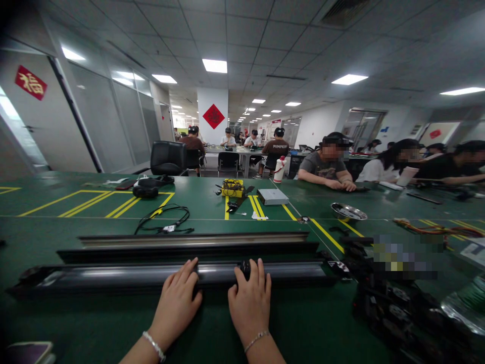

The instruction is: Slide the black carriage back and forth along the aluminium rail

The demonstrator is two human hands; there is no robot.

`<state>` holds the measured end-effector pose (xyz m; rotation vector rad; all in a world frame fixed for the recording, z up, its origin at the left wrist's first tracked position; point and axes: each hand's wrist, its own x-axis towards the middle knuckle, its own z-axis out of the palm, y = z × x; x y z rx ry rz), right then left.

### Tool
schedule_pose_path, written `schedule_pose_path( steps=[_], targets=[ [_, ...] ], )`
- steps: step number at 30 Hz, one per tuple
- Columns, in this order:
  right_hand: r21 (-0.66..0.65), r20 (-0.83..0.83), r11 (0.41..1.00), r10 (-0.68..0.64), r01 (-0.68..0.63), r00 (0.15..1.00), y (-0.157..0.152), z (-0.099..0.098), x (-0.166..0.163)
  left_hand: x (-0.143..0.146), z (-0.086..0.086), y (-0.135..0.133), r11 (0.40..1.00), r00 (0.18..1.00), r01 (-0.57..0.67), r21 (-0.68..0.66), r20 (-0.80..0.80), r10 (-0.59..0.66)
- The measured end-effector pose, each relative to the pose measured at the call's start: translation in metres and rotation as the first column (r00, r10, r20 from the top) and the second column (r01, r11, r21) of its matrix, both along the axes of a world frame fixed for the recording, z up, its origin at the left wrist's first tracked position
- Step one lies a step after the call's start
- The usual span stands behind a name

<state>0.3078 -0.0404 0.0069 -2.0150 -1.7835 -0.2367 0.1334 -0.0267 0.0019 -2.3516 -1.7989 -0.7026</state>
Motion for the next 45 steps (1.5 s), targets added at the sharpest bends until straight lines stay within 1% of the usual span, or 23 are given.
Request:
schedule_pose_path(
  steps=[4,7,9,11,12,15,24,35,45],
  targets=[
    [0.041,0.004,0.998,0.056,-0.056,0.998,0.002,-0.007,0.001,0.000,-0.002,0.001,1.000,1.000,0.003,0.013,0.005,-0.003],
    [0.113,-0.010,0.991,0.077,-0.075,0.997,0.008,-0.012,0.005,0.000,-0.002,0.001,1.000,1.000,-0.002,0.003,-0.001,0.002],
    [0.169,-0.049,0.985,0.044,-0.035,0.998,0.014,-0.014,0.010,0.001,-0.002,0.000,1.000,1.000,-0.005,-0.006,-0.005,0.005],
    [0.194,-0.096,0.980,-0.017,0.035,0.995,0.019,-0.015,0.015,0.001,-0.001,0.000,1.000,1.000,-0.008,-0.013,-0.009,0.008],
    [0.186,-0.113,0.981,-0.036,0.057,0.993,0.021,-0.015,0.017,0.001,-0.001,0.000,1.000,1.000,-0.010,-0.016,-0.010,0.010],
    [0.163,-0.141,0.985,-0.035,0.058,0.989,0.025,-0.015,0.021,0.002,0.000,0.000,1.000,1.000,-0.014,-0.016,-0.003,0.014],
    [0.118,-0.176,0.991,-0.047,0.068,0.983,0.025,-0.010,0.018,0.001,0.000,0.000,1.000,1.000,-0.008,-0.023,-0.002,0.008],
    [0.148,-0.203,0.986,-0.047,0.078,0.978,0.029,-0.013,0.019,0.000,-0.003,0.001,1.000,1.000,-0.007,-0.004,0.005,0.007],
    [0.131,-0.209,0.989,-0.041,0.070,0.977,0.030,-0.010,0.023,0.000,0.000,0.001,1.000,1.000,-0.010,-0.014,0.006,0.010]
  ],
)
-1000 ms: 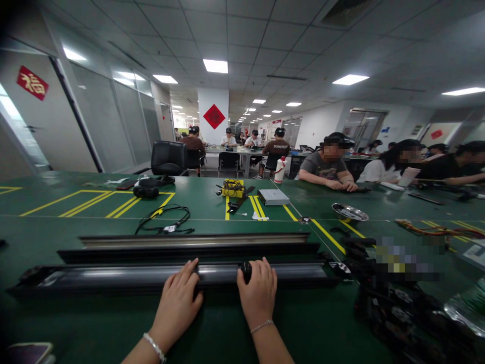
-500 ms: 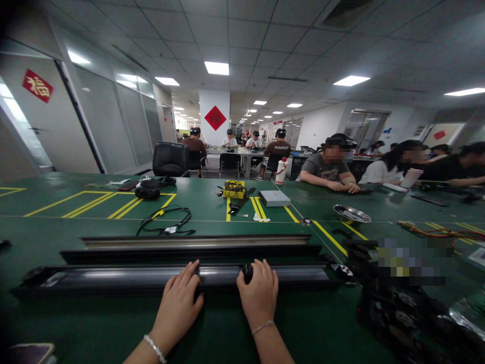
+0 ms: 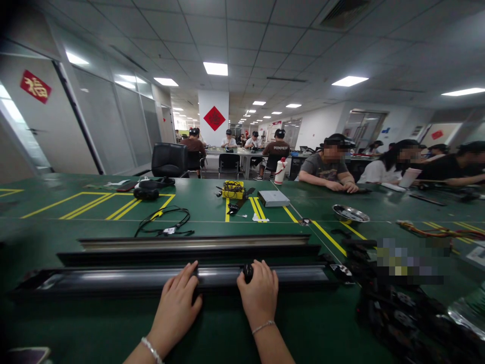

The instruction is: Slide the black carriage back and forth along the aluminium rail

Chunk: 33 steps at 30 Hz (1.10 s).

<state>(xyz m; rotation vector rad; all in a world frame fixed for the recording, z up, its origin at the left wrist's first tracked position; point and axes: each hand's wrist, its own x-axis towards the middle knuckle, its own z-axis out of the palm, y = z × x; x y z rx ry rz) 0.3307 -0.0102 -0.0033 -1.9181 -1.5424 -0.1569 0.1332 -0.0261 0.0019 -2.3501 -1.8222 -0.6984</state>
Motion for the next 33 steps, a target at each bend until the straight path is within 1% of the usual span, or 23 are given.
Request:
schedule_pose_path(
  steps=[13,24,33],
  targets=[
    [0.004,0.019,1.000,0.008,-0.008,1.000,0.0007,-0.0008,0.0017,-0.0001,-0.0031,0.0008,1.000,1.000,-0.004,0.005,0.000,0.004],
    [0.052,0.063,0.999,-0.001,-0.002,0.998,0.0014,-0.0036,0.0041,0.0009,0.0032,-0.0014,1.000,1.000,-0.016,-0.016,-0.003,0.016],
    [0.063,0.074,0.998,-0.001,-0.003,0.997,0.0007,-0.0020,0.0054,0.0000,-0.0003,-0.0009,1.000,1.000,-0.003,-0.001,-0.008,0.003]
  ],
)
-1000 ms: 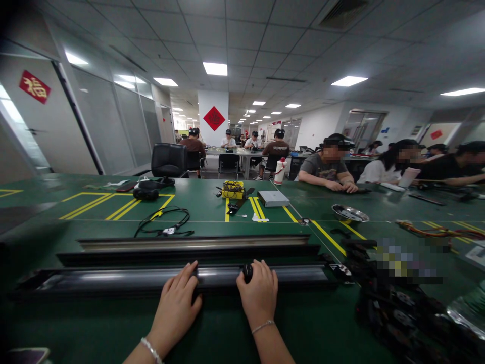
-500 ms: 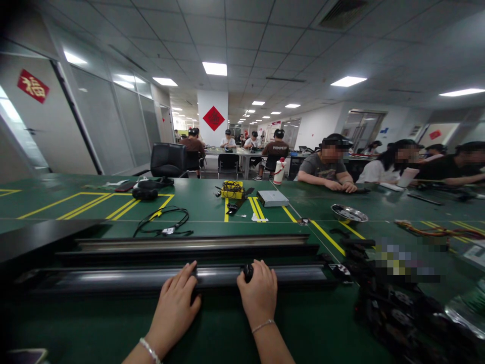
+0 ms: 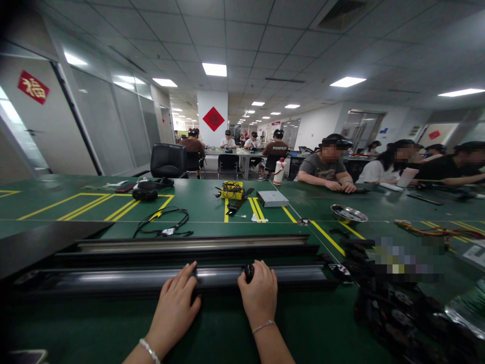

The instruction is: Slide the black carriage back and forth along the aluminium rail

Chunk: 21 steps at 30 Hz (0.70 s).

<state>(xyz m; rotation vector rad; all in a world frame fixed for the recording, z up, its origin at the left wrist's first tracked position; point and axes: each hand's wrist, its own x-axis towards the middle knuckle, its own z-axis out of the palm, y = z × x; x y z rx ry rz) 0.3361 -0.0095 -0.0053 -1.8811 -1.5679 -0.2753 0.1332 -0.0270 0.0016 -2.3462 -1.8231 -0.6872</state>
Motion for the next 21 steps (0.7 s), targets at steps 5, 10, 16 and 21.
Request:
schedule_pose_path(
  steps=[5,10,16,21],
  targets=[
    [-0.016,0.003,1.000,0.001,-0.001,1.000,0.0003,-0.0001,-0.0001,0.0002,0.0003,0.0002,1.000,1.000,0.005,-0.001,-0.017,-0.005],
    [-0.015,-0.001,1.000,0.003,-0.003,1.000,0.0009,-0.0003,0.0002,-0.0005,-0.0015,0.0009,1.000,1.000,0.002,-0.002,-0.002,-0.002],
    [-0.003,0.000,1.000,-0.006,0.006,1.000,0.0008,-0.0016,0.0009,0.0003,-0.0005,0.0009,1.000,1.000,0.001,-0.002,0.002,-0.001],
    [-0.013,-0.015,1.000,0.002,-0.002,1.000,-0.0009,-0.0008,0.0020,0.0004,-0.0009,0.0013,1.000,1.000,-0.002,-0.001,-0.007,0.002]
  ],
)
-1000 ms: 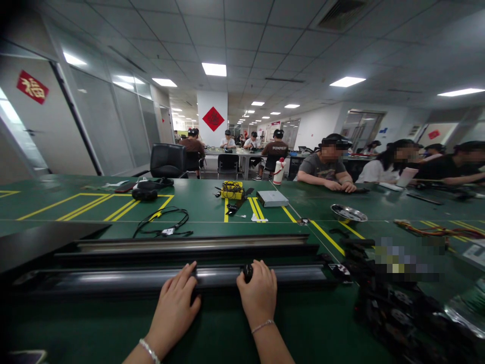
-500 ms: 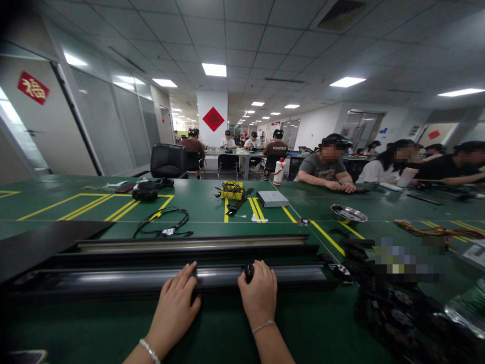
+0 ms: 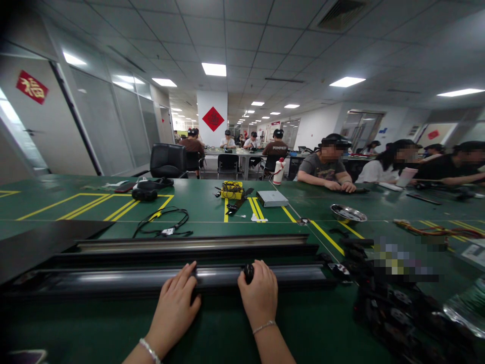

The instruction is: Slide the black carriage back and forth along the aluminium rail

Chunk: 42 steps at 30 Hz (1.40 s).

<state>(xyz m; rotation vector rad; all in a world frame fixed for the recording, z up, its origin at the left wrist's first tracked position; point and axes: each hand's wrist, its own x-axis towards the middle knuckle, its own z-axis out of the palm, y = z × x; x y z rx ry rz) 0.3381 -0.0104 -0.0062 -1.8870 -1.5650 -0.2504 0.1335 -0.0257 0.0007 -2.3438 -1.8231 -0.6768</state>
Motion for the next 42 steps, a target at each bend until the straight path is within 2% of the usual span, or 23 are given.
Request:
schedule_pose_path(
  steps=[42],
  targets=[
    [-0.031,-0.059,0.999,-0.027,0.025,0.998,0.003,0.001,0.010,0.000,-0.001,0.000,1.000,1.000,0.012,0.013,-0.010,-0.012]
  ],
)
